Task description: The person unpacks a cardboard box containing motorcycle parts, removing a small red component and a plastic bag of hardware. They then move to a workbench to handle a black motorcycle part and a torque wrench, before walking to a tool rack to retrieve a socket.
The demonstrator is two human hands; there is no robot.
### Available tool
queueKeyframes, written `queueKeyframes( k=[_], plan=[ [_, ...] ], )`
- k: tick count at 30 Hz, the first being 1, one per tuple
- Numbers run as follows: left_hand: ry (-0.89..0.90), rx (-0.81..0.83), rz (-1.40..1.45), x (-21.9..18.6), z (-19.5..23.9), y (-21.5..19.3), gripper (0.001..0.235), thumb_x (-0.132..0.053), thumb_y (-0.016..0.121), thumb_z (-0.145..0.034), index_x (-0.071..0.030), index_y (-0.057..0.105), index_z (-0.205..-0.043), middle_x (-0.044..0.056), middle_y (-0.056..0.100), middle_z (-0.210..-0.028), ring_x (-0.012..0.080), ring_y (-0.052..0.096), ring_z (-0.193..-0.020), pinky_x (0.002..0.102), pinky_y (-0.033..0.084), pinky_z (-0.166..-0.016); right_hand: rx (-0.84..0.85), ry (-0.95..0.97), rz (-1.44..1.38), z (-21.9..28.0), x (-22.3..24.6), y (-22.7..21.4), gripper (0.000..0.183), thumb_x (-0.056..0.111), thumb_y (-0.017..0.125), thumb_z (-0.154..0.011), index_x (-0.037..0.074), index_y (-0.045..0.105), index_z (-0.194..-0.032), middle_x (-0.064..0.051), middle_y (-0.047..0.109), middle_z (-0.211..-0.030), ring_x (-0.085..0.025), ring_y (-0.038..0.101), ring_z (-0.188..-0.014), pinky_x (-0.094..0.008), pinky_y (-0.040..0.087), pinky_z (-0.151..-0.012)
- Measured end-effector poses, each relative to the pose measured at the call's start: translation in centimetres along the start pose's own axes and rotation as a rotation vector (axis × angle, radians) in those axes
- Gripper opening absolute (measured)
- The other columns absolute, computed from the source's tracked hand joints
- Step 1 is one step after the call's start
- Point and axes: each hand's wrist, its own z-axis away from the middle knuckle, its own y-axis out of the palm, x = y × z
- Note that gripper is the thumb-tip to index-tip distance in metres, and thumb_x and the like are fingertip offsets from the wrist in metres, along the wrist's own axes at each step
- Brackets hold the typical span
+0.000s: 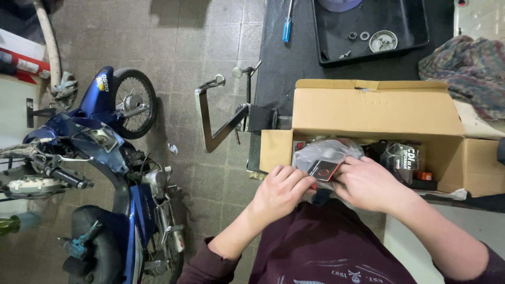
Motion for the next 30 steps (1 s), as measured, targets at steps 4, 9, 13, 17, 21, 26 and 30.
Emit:
queueKeyframes(
  k=[4, 9, 13, 17, 21, 26, 30],
  plan=[
    [0.001, -0.02, -0.001, 0.0, 0.0, -0.3, 0.025, -0.021, 0.069, -0.094, -0.008, 0.067, -0.114, 0.004, 0.065, -0.105, 0.0223, 0.062, -0.099, 0.036, 0.047, -0.086, 0.053, 0.027, -0.011, 0.8, 0.1, -0.3, 0.031, 0.031, 0.06, -0.087, 0.012, 0.075, -0.106, 0.0, 0.072, -0.11, -0.021, 0.06, -0.109, -0.04, 0.046, -0.095],
    [0.005, -0.038, 0.025, 0.1, -0.1, -0.4, 0.024, -0.02, 0.07, -0.093, -0.008, 0.066, -0.114, 0.004, 0.065, -0.106, 0.0224, 0.063, -0.1, 0.036, 0.048, -0.088, -0.082, -0.034, -0.105, 0.2, -1.4, 2.0, 0.03, 0.03, 0.063, -0.086, 0.012, 0.077, -0.106, -0.009, 0.069, -0.112, -0.03, 0.065, -0.1, -0.043, 0.049, -0.089],
    [0.004, -0.048, 0.022, 0.3, -0.2, -0.5, 0.026, -0.019, 0.07, -0.092, -0.008, 0.066, -0.115, 0.003, 0.066, -0.108, 0.0218, 0.063, -0.101, 0.036, 0.048, -0.089, 0.017, 0.053, -0.046, -0.4, -0.8, 1.5, 0.036, 0.035, 0.062, -0.087, 0.013, 0.073, -0.112, -0.011, 0.066, -0.111, -0.031, 0.066, -0.096, -0.044, 0.051, -0.089],
    [-0.013, -0.067, 0.024, 0.5, -0.3, -0.5, 0.026, -0.021, 0.072, -0.092, -0.009, 0.065, -0.114, 0.003, 0.066, -0.108, 0.0221, 0.063, -0.1, 0.037, 0.047, -0.087, -0.018, 0.077, -0.014, -0.9, -0.9, 1.8, 0.04, 0.039, 0.06, -0.091, 0.01, 0.067, -0.119, -0.015, 0.064, -0.109, -0.034, 0.068, -0.09, -0.045, 0.054, -0.084],
    [-0.022, -0.065, 0.008, 0.6, -0.1, -0.3, 0.026, -0.022, 0.074, -0.091, -0.009, 0.065, -0.112, 0.004, 0.066, -0.107, 0.0224, 0.063, -0.098, 0.037, 0.047, -0.087, 0.126, 0.14, 0.034, -1.1, -0.3, 1.0, 0.036, 0.044, 0.057, -0.095, 0.013, 0.067, -0.11, -0.011, 0.068, -0.104, -0.029, 0.07, -0.098, -0.042, 0.053, -0.091],
    [-0.037, -0.071, 0.023, 0.6, 0.0, -0.5, 0.027, -0.023, 0.075, -0.091, -0.009, 0.064, -0.112, 0.004, 0.066, -0.107, 0.0232, 0.063, -0.098, 0.038, 0.048, -0.086, -0.059, 0.061, 0.031, -1.1, -1.2, 3.0, 0.04, 0.043, 0.063, -0.086, 0.012, 0.069, -0.11, -0.011, 0.069, -0.102, -0.031, 0.068, -0.101, -0.046, 0.05, -0.089],
    [-0.057, -0.093, 0.036, 0.5, -0.4, -0.9, 0.028, -0.023, 0.076, -0.09, -0.009, 0.065, -0.112, 0.005, 0.066, -0.105, 0.024, 0.062, -0.096, 0.038, 0.048, -0.086, -0.067, 0.065, 0.007, -1.4, -0.3, 2.0, 0.047, 0.042, 0.062, -0.089, 0.012, 0.066, -0.125, -0.016, 0.066, -0.107, -0.032, 0.068, -0.094, -0.045, 0.051, -0.085]
  ],
)
